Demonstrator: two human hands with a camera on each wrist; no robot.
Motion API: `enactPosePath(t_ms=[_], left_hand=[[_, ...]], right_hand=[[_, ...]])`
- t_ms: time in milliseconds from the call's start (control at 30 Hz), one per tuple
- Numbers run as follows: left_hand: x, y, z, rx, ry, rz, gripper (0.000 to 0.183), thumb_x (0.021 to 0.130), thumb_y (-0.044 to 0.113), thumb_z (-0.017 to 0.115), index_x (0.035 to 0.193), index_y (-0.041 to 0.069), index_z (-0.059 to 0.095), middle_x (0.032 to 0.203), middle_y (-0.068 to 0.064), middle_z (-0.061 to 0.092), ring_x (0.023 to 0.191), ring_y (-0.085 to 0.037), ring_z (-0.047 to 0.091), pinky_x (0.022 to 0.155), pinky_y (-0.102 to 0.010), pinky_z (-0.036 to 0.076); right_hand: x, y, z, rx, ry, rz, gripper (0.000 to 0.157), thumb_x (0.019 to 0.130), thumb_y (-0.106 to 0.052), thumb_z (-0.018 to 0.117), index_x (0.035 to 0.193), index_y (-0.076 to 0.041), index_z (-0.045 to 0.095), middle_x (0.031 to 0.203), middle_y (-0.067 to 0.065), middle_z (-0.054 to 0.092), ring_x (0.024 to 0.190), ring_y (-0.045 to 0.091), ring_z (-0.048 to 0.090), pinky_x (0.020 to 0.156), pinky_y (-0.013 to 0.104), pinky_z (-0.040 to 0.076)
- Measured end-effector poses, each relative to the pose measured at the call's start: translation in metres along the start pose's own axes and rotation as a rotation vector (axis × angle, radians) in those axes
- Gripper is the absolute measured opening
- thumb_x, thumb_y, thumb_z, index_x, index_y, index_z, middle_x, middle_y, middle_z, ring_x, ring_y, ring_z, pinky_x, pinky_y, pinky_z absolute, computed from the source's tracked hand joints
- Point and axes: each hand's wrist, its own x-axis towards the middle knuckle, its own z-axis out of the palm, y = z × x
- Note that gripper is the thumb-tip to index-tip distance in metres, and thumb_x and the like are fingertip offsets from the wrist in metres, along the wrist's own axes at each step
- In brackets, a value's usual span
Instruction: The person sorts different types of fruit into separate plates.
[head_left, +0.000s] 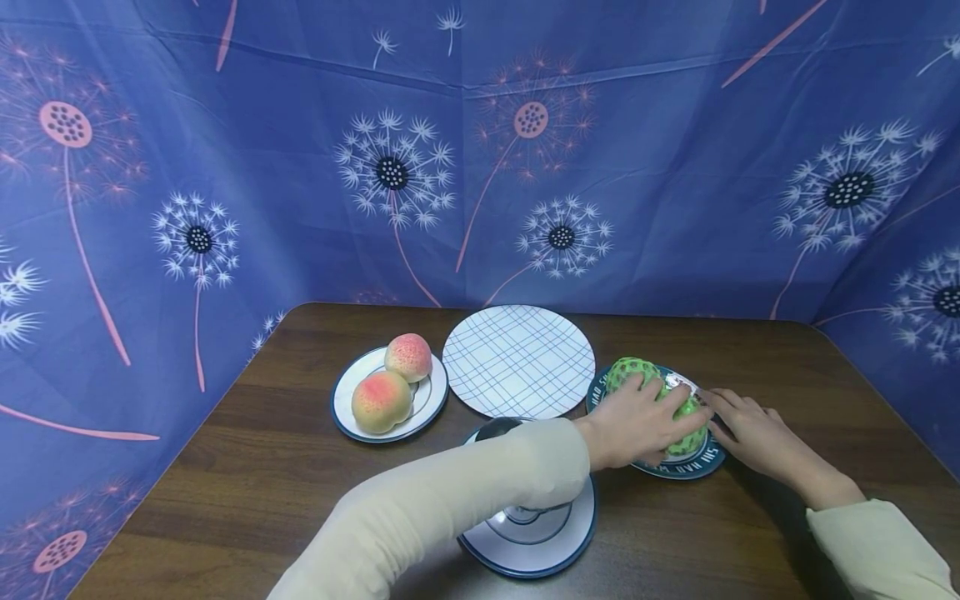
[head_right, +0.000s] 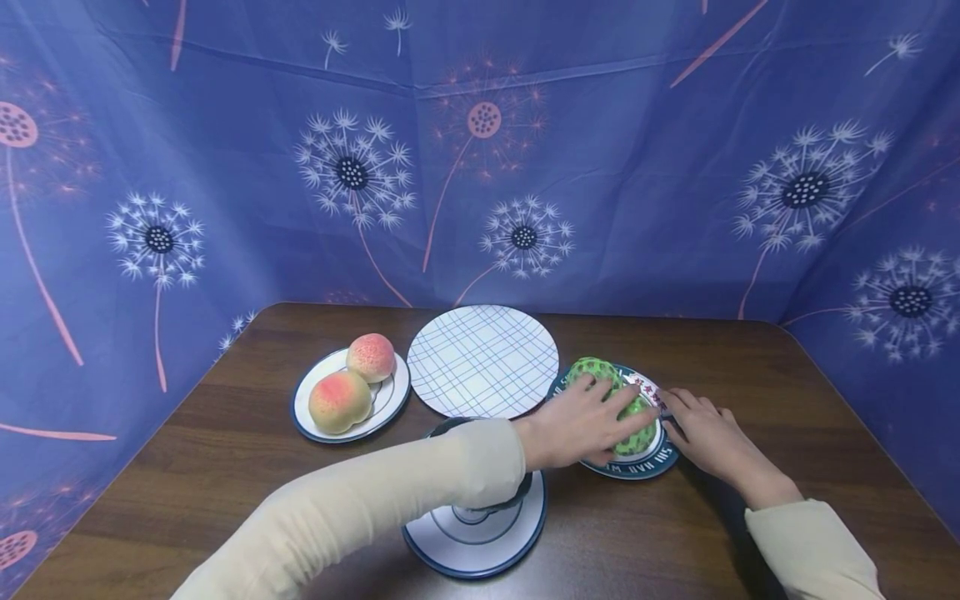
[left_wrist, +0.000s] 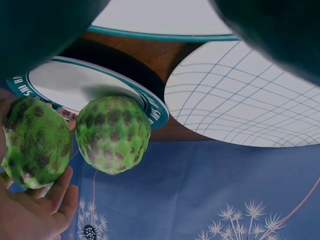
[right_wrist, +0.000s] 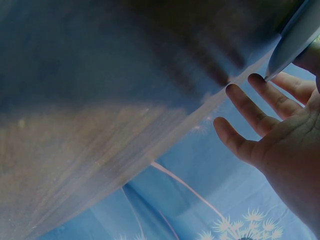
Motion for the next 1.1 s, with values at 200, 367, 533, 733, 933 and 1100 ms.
enactPosePath(t_ms=[200,367,533,733,933,1100], left_hand=[[0.001,0.002,0.004,0.041,-0.015,0.027,0.08,0.084,0.063,0.042,0.146,0.029,0.006,0.15,-0.002,0.021,0.128,-0.018,0.039,0.103,-0.031,0.038],[0.001,0.002,0.007,0.045,-0.027,0.035,0.078,0.085,0.063,0.042,0.146,0.029,0.006,0.146,0.001,0.026,0.127,-0.016,0.04,0.1,-0.029,0.04],[0.001,0.003,0.009,0.049,-0.027,0.038,0.076,0.086,0.061,0.041,0.146,0.029,0.006,0.145,0.002,0.027,0.125,-0.015,0.041,0.098,-0.028,0.041],[0.002,0.003,0.01,0.067,-0.042,0.047,0.076,0.087,0.06,0.04,0.146,0.03,0.003,0.147,0.002,0.023,0.127,-0.015,0.039,0.098,-0.027,0.041],[0.001,0.006,0.011,0.052,-0.074,0.046,0.074,0.087,0.059,0.041,0.146,0.032,0.005,0.148,0.003,0.023,0.13,-0.017,0.035,0.106,-0.034,0.035],[0.001,0.008,0.012,0.035,-0.063,0.039,0.069,0.088,0.056,0.043,0.144,0.032,0.01,0.146,0.002,0.026,0.13,-0.018,0.036,0.107,-0.036,0.033]], right_hand=[[0.0,0.0,0.0,0.001,-0.003,0.002,0.049,0.086,-0.018,0.058,0.128,0.004,0.044,0.122,0.028,0.047,0.107,0.051,0.046,0.076,0.069,0.037],[0.001,0.0,-0.001,0.0,-0.01,0.012,0.051,0.086,-0.019,0.059,0.128,0.004,0.043,0.123,0.028,0.046,0.107,0.051,0.045,0.076,0.069,0.037],[0.001,0.0,-0.001,0.001,-0.017,0.015,0.051,0.085,-0.018,0.059,0.128,0.004,0.043,0.123,0.029,0.046,0.106,0.051,0.045,0.076,0.07,0.036],[0.001,-0.001,-0.001,-0.005,-0.032,0.026,0.051,0.085,-0.018,0.059,0.128,0.005,0.043,0.123,0.029,0.045,0.107,0.051,0.045,0.077,0.07,0.036],[0.001,0.0,-0.001,0.0,-0.034,0.027,0.05,0.087,-0.018,0.058,0.129,0.005,0.043,0.124,0.03,0.045,0.108,0.051,0.044,0.077,0.07,0.036],[0.002,0.0,-0.001,0.002,-0.03,0.026,0.05,0.087,-0.019,0.057,0.129,0.005,0.043,0.123,0.03,0.045,0.107,0.051,0.044,0.077,0.07,0.036]])
